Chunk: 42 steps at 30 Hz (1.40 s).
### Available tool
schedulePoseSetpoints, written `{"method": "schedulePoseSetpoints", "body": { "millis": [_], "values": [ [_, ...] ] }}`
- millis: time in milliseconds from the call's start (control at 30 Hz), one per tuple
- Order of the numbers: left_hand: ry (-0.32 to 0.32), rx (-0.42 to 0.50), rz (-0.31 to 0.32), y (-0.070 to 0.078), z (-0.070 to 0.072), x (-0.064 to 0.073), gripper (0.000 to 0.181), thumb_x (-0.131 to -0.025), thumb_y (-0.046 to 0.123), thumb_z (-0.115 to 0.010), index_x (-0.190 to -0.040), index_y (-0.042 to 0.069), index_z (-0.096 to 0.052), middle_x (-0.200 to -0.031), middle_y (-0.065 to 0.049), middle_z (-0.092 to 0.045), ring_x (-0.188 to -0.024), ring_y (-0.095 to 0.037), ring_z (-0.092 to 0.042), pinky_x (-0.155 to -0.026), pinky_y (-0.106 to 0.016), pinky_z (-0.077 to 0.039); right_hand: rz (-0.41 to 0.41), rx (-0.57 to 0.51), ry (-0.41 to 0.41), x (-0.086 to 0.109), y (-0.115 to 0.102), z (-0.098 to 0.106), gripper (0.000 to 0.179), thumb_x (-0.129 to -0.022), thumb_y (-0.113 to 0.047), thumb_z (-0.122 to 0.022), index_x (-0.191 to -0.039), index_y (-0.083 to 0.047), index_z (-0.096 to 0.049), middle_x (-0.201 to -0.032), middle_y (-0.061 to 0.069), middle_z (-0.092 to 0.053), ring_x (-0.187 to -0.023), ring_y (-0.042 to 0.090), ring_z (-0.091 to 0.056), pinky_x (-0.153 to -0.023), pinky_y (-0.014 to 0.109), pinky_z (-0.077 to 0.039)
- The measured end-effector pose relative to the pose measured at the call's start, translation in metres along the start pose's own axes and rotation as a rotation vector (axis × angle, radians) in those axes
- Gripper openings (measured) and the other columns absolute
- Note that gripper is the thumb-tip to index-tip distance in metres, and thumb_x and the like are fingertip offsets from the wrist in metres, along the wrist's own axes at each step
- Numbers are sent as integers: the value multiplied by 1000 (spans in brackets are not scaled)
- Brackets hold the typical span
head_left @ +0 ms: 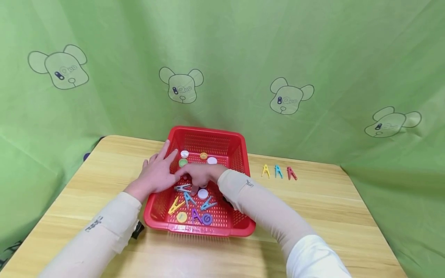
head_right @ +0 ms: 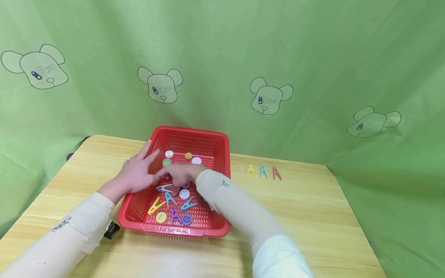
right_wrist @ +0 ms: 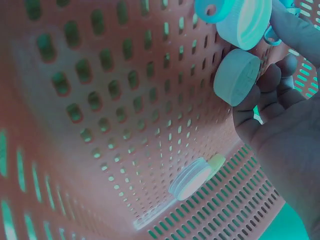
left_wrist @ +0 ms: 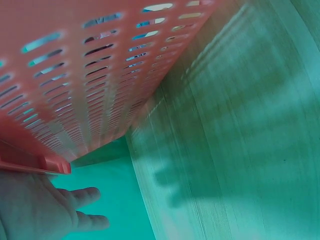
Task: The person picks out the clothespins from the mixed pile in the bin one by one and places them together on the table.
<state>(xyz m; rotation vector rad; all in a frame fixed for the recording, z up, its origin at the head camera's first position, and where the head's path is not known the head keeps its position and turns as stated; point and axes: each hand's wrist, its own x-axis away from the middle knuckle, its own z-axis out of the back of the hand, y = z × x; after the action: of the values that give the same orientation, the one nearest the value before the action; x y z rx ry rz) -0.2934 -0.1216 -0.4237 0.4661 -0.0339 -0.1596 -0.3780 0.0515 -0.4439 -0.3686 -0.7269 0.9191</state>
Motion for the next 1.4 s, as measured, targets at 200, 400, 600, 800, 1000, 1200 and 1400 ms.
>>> {"method": "schedulePoseSetpoints", "body": {
  "millis": [200,400,600,800,1000,1200,1400],
  "values": [
    [0,14,-6,-1,2,-1,80,-89,30,-65,-158,9,-30,-167,-6,8,-138,-54,-26,-105,-77,-13,39,11,-20,-3,0,1,61,-75,-3,-85,-129,-26,-68,-116,-9,-61,-104,12,-52,-90,21,-46],
    [-4,11,-10,-1,1,0,88,-80,20,-70,-158,9,-30,-167,-5,9,-137,-54,-27,-104,-77,-13,45,29,-25,-2,-2,0,53,-75,-5,-86,-120,-27,-69,-116,-10,-60,-107,11,-52,-94,23,-44],
    [-4,11,-15,0,2,-1,87,-82,20,-69,-158,8,-30,-167,-6,10,-137,-54,-27,-104,-78,-13,35,39,-5,-1,-1,1,53,-73,-6,-88,-117,-27,-69,-107,-1,-59,-92,13,-53,-75,23,-50],
    [7,7,-22,-1,1,0,78,-87,19,-63,-157,7,-31,-167,-9,7,-136,-56,-28,-104,-78,-14,-64,-112,19,2,-4,2,55,-73,-2,-88,-118,-26,-65,-102,10,-53,-57,16,-51,-43,28,-47],
    [-1,5,-16,-1,0,2,74,-91,19,-60,-158,7,-30,-167,-9,8,-136,-56,-27,-104,-78,-13,-75,-193,38,5,-6,6,57,-74,0,-87,-119,-27,-66,-106,14,-53,-60,17,-53,-44,33,-49],
    [8,4,-20,-1,0,2,71,-94,21,-58,-157,7,-30,-167,-10,8,-136,-58,-27,-104,-79,-13,-17,-124,82,5,-4,9,55,-71,-4,-90,-117,-24,-68,-107,8,-55,-87,17,-55,-58,31,-55],
    [7,8,-21,-1,-1,2,71,-92,17,-56,-157,7,-30,-167,-9,8,-135,-58,-27,-103,-79,-13,36,-72,128,7,-1,14,53,-70,-10,-92,-117,-21,-69,-108,5,-59,-100,19,-52,-78,24,-50]
  ]
}}
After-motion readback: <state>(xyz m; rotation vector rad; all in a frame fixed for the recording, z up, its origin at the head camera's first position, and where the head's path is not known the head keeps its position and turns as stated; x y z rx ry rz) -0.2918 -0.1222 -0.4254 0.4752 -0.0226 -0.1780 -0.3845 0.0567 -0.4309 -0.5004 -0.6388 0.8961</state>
